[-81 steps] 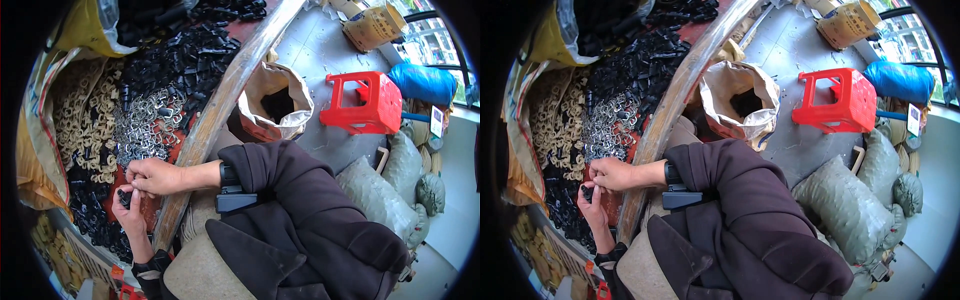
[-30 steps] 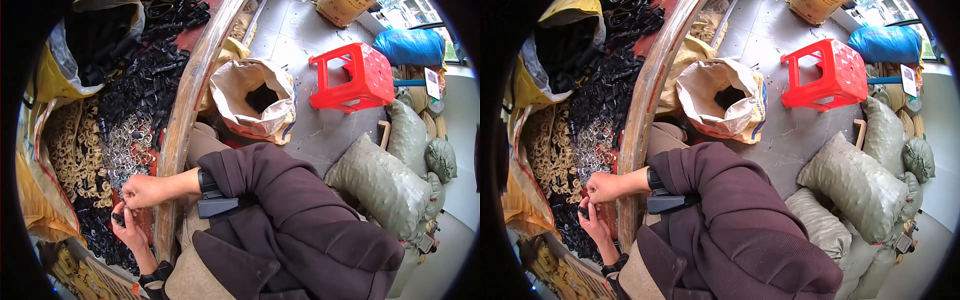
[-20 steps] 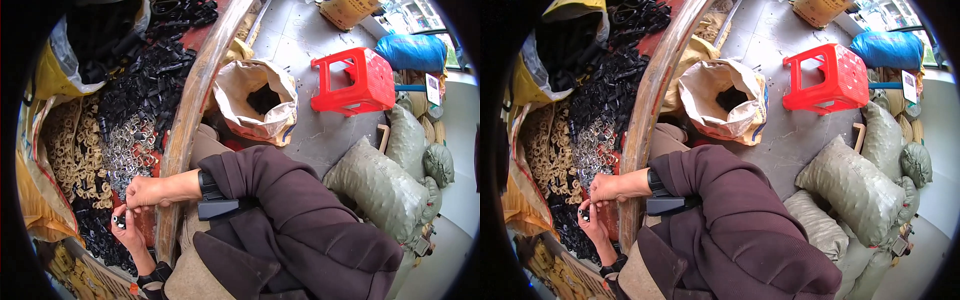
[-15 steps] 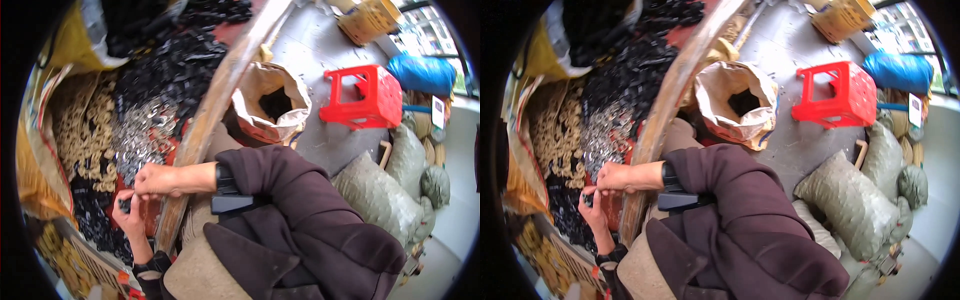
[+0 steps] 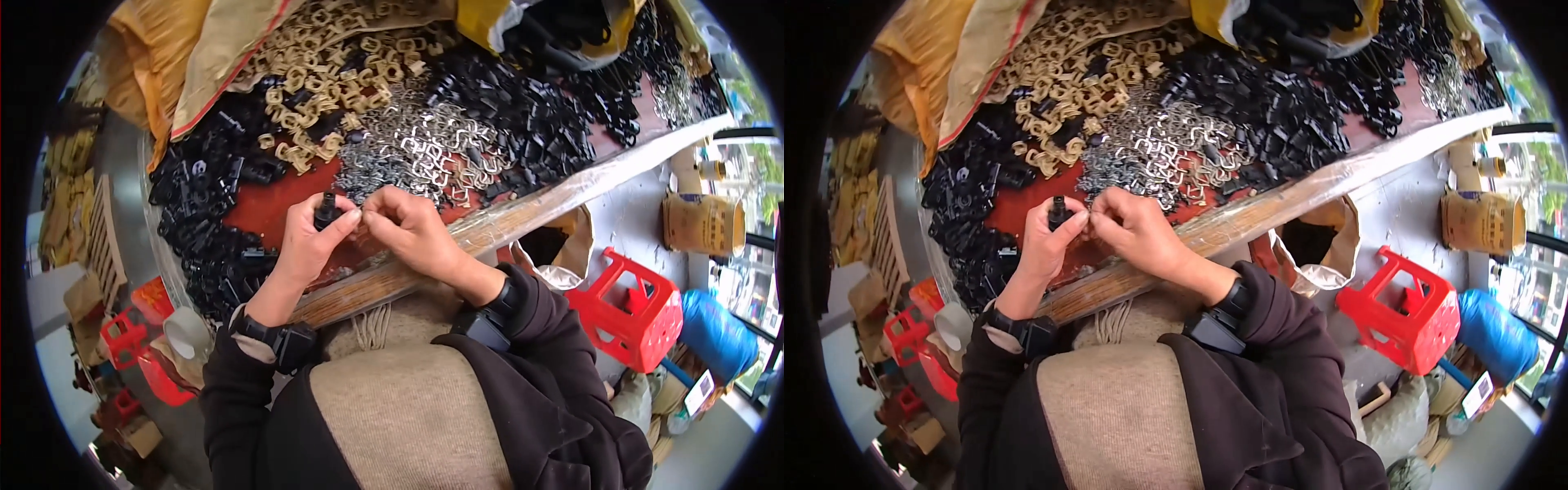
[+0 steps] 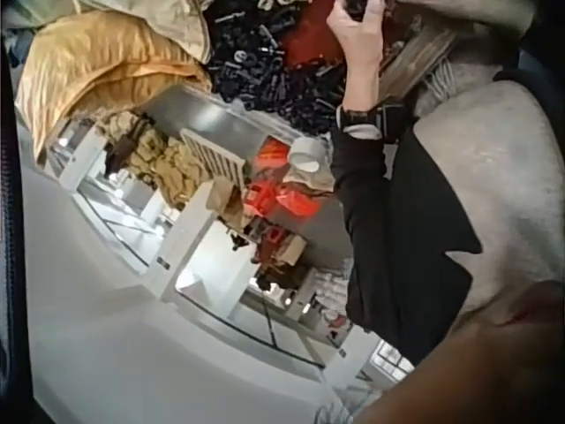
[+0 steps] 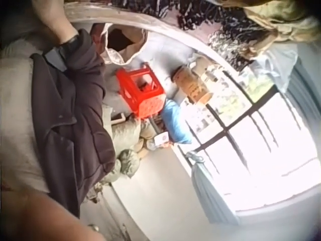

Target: Manually sorting and inspecting small metal and plastic components at a factory workstation.

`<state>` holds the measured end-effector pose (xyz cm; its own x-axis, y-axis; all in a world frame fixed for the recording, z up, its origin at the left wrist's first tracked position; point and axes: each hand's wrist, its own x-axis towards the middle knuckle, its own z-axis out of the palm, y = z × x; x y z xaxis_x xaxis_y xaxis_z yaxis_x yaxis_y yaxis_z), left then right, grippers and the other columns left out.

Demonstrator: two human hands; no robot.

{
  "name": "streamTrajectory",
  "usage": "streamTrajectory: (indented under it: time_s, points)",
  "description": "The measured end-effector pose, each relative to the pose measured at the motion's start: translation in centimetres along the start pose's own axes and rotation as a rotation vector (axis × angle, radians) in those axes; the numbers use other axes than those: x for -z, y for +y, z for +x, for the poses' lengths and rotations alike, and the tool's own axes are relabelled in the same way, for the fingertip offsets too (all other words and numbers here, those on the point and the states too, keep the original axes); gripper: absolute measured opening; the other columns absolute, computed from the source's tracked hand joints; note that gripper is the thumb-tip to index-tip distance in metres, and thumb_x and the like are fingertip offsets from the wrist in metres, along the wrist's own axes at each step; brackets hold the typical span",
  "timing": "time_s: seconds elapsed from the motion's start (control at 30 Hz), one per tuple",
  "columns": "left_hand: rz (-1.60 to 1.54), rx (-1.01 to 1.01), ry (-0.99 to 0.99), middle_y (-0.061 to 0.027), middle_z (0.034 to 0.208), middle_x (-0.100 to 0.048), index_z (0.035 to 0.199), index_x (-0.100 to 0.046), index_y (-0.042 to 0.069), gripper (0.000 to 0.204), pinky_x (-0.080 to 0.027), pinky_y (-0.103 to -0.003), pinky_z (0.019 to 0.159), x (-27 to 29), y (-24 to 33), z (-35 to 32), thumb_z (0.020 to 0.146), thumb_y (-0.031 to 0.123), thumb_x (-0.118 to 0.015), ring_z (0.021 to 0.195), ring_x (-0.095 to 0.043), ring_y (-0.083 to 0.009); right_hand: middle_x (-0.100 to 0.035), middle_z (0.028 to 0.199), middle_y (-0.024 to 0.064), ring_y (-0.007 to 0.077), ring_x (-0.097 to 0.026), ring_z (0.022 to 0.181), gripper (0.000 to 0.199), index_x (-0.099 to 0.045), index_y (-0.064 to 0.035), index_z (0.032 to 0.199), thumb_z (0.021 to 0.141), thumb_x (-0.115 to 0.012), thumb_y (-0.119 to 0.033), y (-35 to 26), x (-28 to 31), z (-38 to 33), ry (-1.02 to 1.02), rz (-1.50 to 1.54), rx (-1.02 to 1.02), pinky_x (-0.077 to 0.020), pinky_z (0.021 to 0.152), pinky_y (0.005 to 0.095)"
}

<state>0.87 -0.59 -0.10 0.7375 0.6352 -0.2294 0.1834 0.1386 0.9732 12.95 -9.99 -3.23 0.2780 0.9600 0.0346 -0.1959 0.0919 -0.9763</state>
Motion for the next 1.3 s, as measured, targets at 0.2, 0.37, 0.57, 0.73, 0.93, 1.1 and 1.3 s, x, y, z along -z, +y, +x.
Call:
streamTrajectory:
  time_s: [0.2, 0.37, 0.57, 0.73, 0.93, 1.1, 1.3]
  points:
    - [0.239, -0.203, -0.055, -0.0018, 0.064, -0.056, 0.072, -0.055, 0.000, 0.009, -0.040, -0.019, 0.054, 0.3, 1.2, 0.0, 0.072, 0.008, -0.058, 0.059, -0.052, -0.0066, -0.050, 0.061, 0.0011, 0.0042, -0.040, 0.045, 0.014, -0.048, -0.0037, 0.074, 0.082, -0.047, -0.015, -1.8, 0.9, 0.4, -0.150, 0.412, -0.374, -0.0318, 0.041, 0.0157]
    - [0.381, -0.370, -0.066, -0.0050, 0.065, -0.057, 0.072, -0.056, 0.001, 0.009, -0.041, -0.022, 0.055, 0.3, 1.9, -0.6, 0.071, 0.009, -0.060, 0.061, -0.053, -0.0087, -0.046, 0.057, -0.0009, 0.0038, -0.036, 0.044, 0.015, -0.049, -0.0044, 0.076, 0.082, -0.048, -0.018, -2.3, 0.6, -0.1, -0.185, 0.431, -0.467, -0.0281, 0.040, 0.0150]
    - [0.278, -0.307, -0.054, -0.0051, 0.065, -0.057, 0.073, -0.056, 0.001, 0.013, -0.041, -0.022, 0.055, -0.7, 1.9, -0.4, 0.072, 0.013, -0.060, 0.062, -0.051, -0.0059, -0.044, 0.054, 0.0000, 0.0064, -0.035, 0.043, 0.008, -0.049, -0.0032, 0.080, 0.081, -0.048, -0.012, -2.4, 1.2, -1.0, -0.060, 0.606, -0.511, -0.0273, 0.040, 0.0188]
    - [0.156, -0.245, 0.021, -0.0020, 0.066, -0.056, 0.075, -0.055, 0.000, 0.015, -0.040, -0.021, 0.058, -1.0, 0.1, -0.3, 0.073, 0.014, -0.060, 0.064, -0.047, -0.0034, -0.045, 0.055, 0.0004, 0.0064, -0.035, 0.043, 0.006, -0.049, -0.0036, 0.078, 0.080, -0.048, -0.010, -2.1, 0.9, -0.8, -0.036, 0.688, -0.441, -0.0275, 0.041, 0.0181]
    - [0.076, -0.244, 0.035, -0.0003, 0.064, -0.054, 0.074, -0.052, -0.002, 0.019, -0.041, -0.019, 0.053, -1.1, 0.7, 0.1, 0.075, 0.016, -0.058, 0.060, -0.048, -0.0023, -0.047, 0.056, 0.0009, 0.0067, -0.037, 0.044, 0.006, -0.048, -0.0041, 0.076, 0.080, -0.048, -0.008, -2.0, 0.8, 0.0, 0.028, 0.511, -0.367, -0.0284, 0.041, 0.0168]
    - [-0.135, -0.117, -0.008, 0.0005, 0.064, -0.053, 0.073, -0.052, 0.000, 0.015, -0.041, -0.019, 0.053, -1.1, 1.0, 0.2, 0.076, 0.015, -0.057, 0.060, -0.047, -0.0029, -0.048, 0.058, 0.0008, 0.0070, -0.043, 0.049, 0.006, -0.047, -0.0019, 0.075, 0.079, -0.050, -0.005, -1.8, 0.7, 0.0, 0.082, -0.027, -0.110, -0.0341, 0.044, 0.0181]
    - [-0.168, -0.109, -0.018, 0.0008, 0.065, -0.053, 0.073, -0.053, 0.001, 0.014, -0.040, -0.019, 0.055, -1.0, 0.8, -0.7, 0.076, 0.014, -0.057, 0.061, -0.047, -0.0035, -0.050, 0.061, 0.0007, 0.0068, -0.047, 0.054, 0.006, -0.046, 0.0001, 0.075, 0.078, -0.051, -0.003, -2.9, 0.1, -0.1, 0.057, -0.814, 0.422, -0.0387, 0.047, 0.0202]
